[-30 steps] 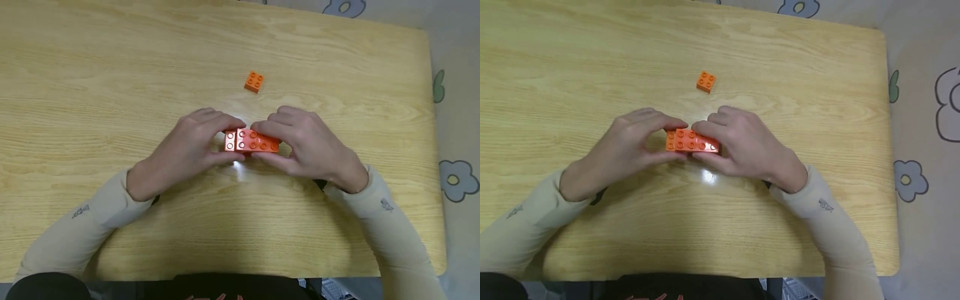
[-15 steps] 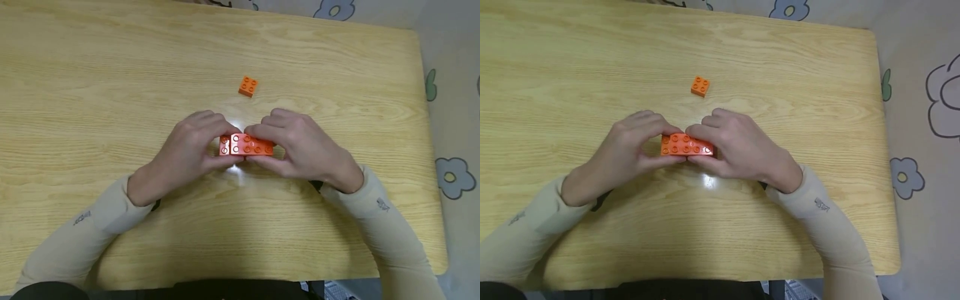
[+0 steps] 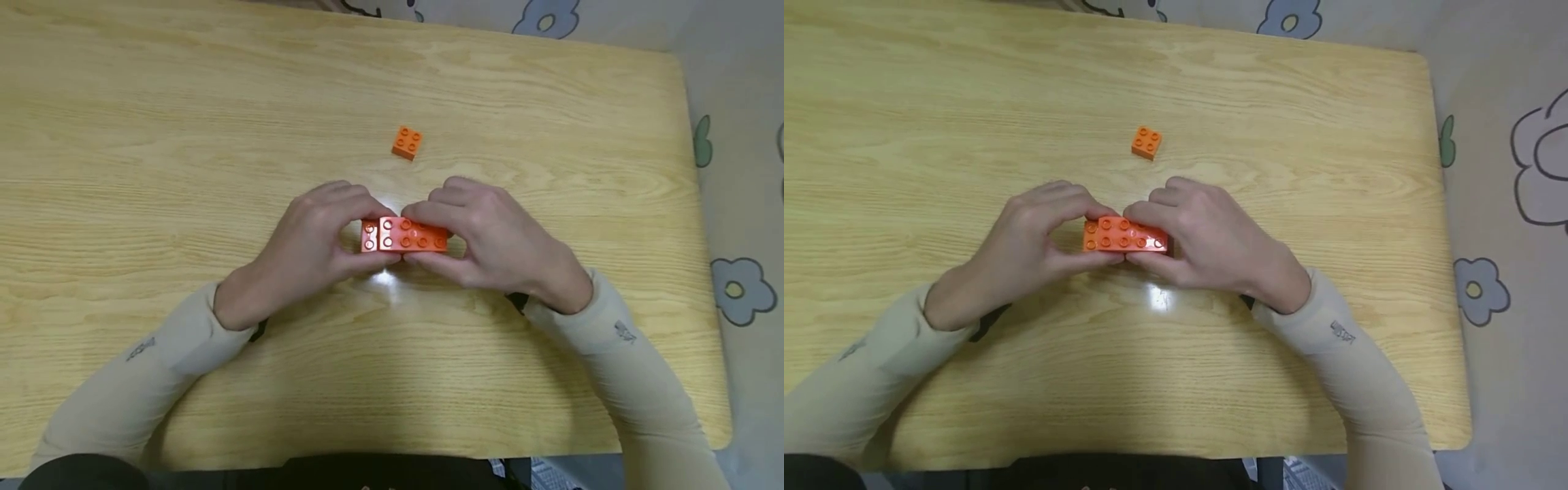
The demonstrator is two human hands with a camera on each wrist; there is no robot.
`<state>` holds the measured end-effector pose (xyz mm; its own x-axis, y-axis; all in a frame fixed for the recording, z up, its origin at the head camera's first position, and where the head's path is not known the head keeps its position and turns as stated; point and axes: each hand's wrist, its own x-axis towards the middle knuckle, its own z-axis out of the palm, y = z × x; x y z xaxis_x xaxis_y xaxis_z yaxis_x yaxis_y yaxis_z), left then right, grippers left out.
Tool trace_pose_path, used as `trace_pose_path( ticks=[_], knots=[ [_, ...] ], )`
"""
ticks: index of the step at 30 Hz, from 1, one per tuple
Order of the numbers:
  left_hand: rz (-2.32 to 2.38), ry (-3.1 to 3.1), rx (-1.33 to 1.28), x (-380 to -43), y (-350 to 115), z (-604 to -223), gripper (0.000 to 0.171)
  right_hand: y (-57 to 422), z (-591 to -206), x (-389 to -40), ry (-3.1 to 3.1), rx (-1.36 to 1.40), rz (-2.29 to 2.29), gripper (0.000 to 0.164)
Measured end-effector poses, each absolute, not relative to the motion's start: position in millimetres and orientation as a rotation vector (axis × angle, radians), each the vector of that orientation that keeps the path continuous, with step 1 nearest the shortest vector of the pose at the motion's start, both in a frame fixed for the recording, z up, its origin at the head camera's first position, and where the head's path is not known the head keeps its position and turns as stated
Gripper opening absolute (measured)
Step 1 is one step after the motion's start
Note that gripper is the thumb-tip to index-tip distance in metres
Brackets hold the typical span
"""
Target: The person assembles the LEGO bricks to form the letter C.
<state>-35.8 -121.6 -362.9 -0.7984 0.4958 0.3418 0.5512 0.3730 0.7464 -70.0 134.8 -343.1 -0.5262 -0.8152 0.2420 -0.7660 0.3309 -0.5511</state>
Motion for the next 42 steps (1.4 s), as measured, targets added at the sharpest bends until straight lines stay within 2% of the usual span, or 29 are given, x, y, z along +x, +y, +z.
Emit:
trace_pose_path(
  ticks=[11,18,19,22,26,33,42],
  knots=[
    [-1.434,-2.587,-0.943,-35,-123,-367,0.034,138,-345,-72,2.477,-1.461,-1.009,0.039],
    [-1.411,-2.577,-0.944,-35,-122,-370,0.036,154,-354,-91,2.371,-1.245,-1.174,0.07],
    [-1.41,-2.578,-0.944,-35,-122,-370,0.036,156,-356,-96,2.383,-1.197,-1.202,0.069],
    [-1.403,-2.586,-0.94,-36,-123,-370,0.035,159,-362,-113,2.47,-1.034,-1.215,0.052],
    [-1.4,-2.601,-0.932,-38,-124,-370,0.034,154,-368,-136,2.605,-0.821,-1.045,0.036],
    [-1.405,-2.601,-0.942,-37,-125,-371,0.036,138,-378,-164,2.659,-0.665,-0.82,0.043],
    [-1.372,-2.62,-0.934,-37,-124,-370,0.037,120,-381,-179,2.636,-0.642,-0.657,0.057]
  ],
)
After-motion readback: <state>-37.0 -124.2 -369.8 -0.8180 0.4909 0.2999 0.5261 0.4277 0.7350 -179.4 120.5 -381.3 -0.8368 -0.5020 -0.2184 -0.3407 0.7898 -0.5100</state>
